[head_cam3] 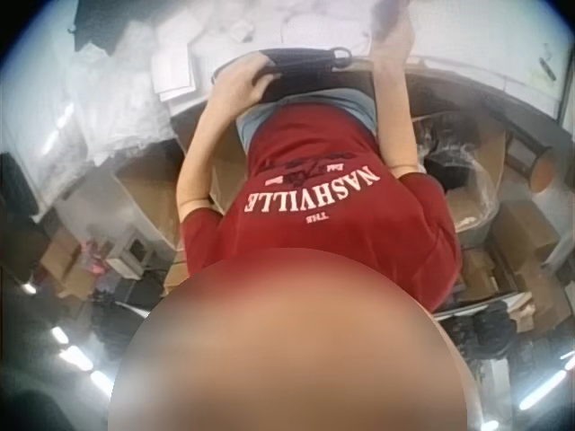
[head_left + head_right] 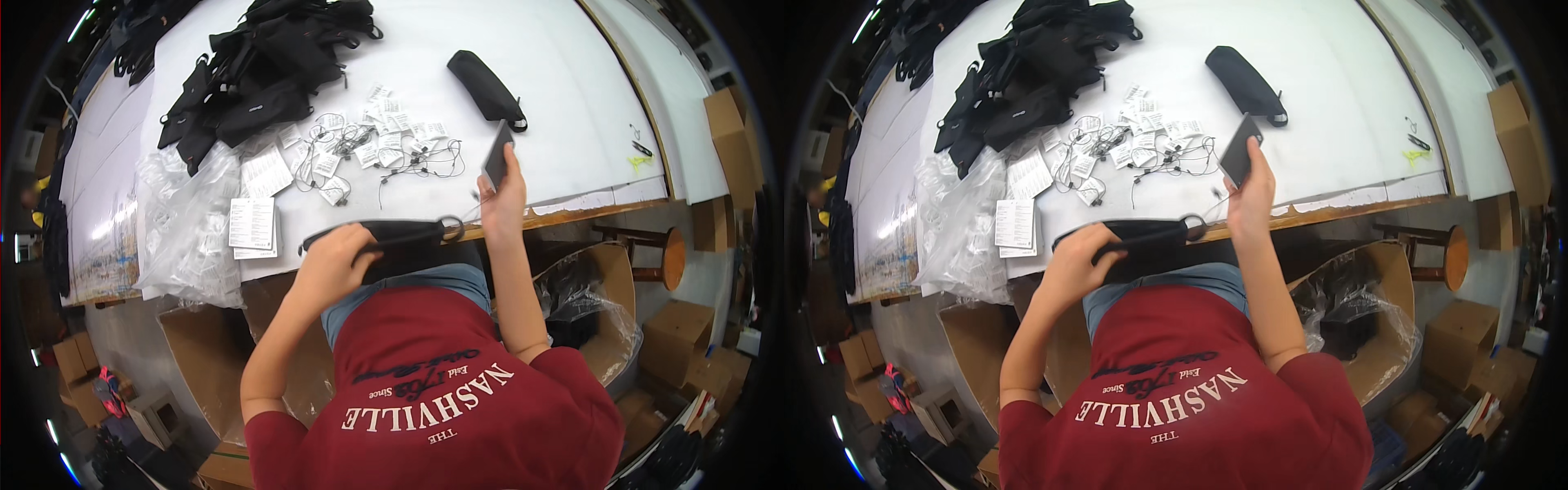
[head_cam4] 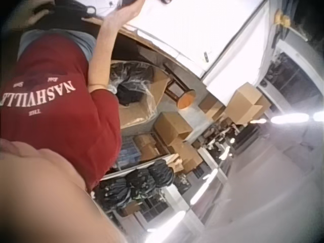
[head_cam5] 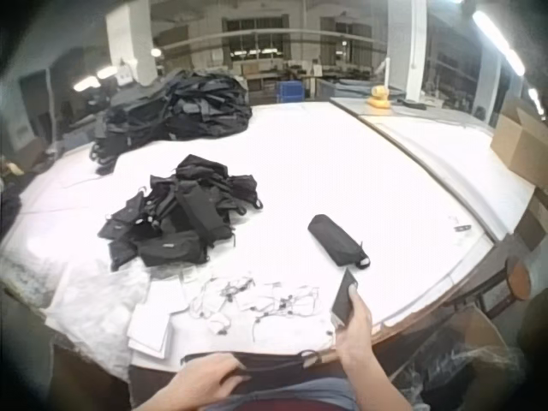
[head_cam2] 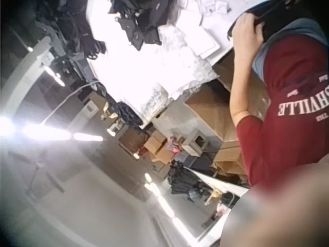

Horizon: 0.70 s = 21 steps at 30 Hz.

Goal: Attaching tags and security wires to sunglasses cases.

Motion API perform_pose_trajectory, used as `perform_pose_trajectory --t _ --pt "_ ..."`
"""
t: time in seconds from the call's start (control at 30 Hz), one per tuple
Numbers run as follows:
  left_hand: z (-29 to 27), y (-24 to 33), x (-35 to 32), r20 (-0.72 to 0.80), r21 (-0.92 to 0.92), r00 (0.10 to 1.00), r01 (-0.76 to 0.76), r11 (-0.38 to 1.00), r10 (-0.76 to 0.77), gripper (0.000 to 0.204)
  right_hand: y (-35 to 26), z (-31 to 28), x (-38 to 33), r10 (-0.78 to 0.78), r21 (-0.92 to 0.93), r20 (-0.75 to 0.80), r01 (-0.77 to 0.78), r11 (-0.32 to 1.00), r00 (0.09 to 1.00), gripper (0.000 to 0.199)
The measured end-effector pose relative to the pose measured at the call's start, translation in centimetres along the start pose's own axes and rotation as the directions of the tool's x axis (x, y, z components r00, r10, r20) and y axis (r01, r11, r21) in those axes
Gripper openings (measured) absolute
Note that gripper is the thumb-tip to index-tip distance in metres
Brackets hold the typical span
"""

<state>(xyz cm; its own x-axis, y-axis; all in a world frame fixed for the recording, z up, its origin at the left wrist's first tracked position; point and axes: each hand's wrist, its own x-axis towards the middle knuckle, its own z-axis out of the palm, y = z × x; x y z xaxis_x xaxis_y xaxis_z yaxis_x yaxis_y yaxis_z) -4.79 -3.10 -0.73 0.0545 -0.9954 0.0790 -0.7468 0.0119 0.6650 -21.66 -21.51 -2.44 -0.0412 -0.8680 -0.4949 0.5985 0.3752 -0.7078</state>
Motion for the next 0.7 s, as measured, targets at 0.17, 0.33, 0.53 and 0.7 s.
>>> perform_pose_trajectory --t 0.17,0.33,0.53,0.7 --pt "1.4 1.6 -0.8 0.101 -0.046 0.995 -0.007 0.999 0.012 0.013 2.2 -2.2 0.7 -0.150 -0.211 0.229 0.199 0.957 0.962 0.034" --pt "0.8 1.8 -0.9 0.102 -0.031 0.995 0.021 0.999 -0.017 0.013 3.0 -2.6 0.2 -0.071 -0.233 0.241 0.128 0.964 0.968 0.042" --pt "0.6 1.8 -0.9 0.117 -0.071 0.993 0.038 0.997 -0.030 0.013 3.9 -4.1 0.4 0.077 -0.314 0.306 0.024 0.949 0.949 0.045" --pt "0.5 1.7 -0.9 0.125 -0.115 0.992 0.017 0.993 -0.003 0.014 4.3 -4.2 -0.2 0.110 -0.242 0.311 -0.034 0.970 0.944 0.047"
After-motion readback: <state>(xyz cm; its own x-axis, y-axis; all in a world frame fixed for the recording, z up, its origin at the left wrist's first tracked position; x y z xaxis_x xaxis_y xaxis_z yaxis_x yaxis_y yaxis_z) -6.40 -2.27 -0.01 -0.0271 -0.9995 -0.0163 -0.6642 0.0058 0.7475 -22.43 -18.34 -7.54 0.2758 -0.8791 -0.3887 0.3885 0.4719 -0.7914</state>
